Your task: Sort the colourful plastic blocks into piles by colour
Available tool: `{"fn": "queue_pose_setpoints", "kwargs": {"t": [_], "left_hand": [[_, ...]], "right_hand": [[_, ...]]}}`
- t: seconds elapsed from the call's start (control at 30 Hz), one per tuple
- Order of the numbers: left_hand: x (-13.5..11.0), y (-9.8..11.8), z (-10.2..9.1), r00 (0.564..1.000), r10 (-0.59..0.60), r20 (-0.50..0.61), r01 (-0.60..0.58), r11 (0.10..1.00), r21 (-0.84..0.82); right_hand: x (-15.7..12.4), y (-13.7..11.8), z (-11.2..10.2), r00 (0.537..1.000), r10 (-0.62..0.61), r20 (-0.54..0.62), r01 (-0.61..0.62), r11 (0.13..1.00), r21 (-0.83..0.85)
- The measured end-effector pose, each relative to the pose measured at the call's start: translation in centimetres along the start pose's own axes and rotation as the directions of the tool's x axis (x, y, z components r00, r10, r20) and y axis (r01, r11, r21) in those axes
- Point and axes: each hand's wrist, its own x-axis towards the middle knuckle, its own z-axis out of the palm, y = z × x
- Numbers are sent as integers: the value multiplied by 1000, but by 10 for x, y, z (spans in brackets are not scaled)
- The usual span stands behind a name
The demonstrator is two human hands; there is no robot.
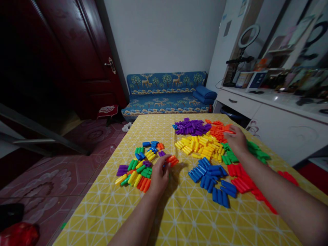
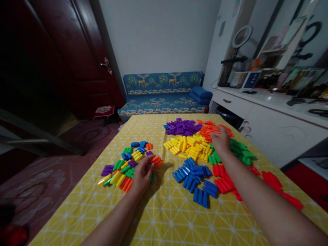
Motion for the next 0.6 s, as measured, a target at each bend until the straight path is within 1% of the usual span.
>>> {"fn": "queue_pose_setpoints", "kwargs": {"t": [0.03,0.07,0.1,0.17,0.2,0.23,0.27,0.3,0.37,0.47,0.6], "left_hand": [[0,0,0,1000,11,4,-11,1000,-5],[0,1,0,1000,19,5,-19,1000,-10],[0,1,0,1000,21,2,-21,1000,-15],[-1,2,0,1000,13,-7,-13,1000,-19],[-2,3,0,1000,4,-9,-4,1000,-15],[-3,4,0,1000,-6,-11,6,1000,-4],[-4,6,0,1000,-15,-11,15,1000,12],[-5,8,0,1000,-22,-7,23,999,27],[-7,11,-1,1000,-24,17,23,999,39],[-9,14,-2,996,-3,92,2,1000,12],[-11,11,-1,985,15,172,-14,1000,-3]], "right_hand": [[-16,-7,3,995,7,102,-12,999,49],[-35,-16,6,975,14,221,-38,994,105],[-56,-27,8,940,8,341,-67,984,163],[-101,-50,12,845,-33,534,-131,955,266],[-124,-62,13,793,-50,608,-159,945,285],[-145,-73,14,751,-79,655,-158,942,295],[-163,-83,14,720,-113,685,-135,945,298],[-178,-91,14,699,-150,699,-94,950,298],[-199,-101,12,675,-205,709,5,962,274],[-210,-105,8,663,-215,718,90,974,208],[-213,-102,-2,665,-196,721,111,980,164]]}}
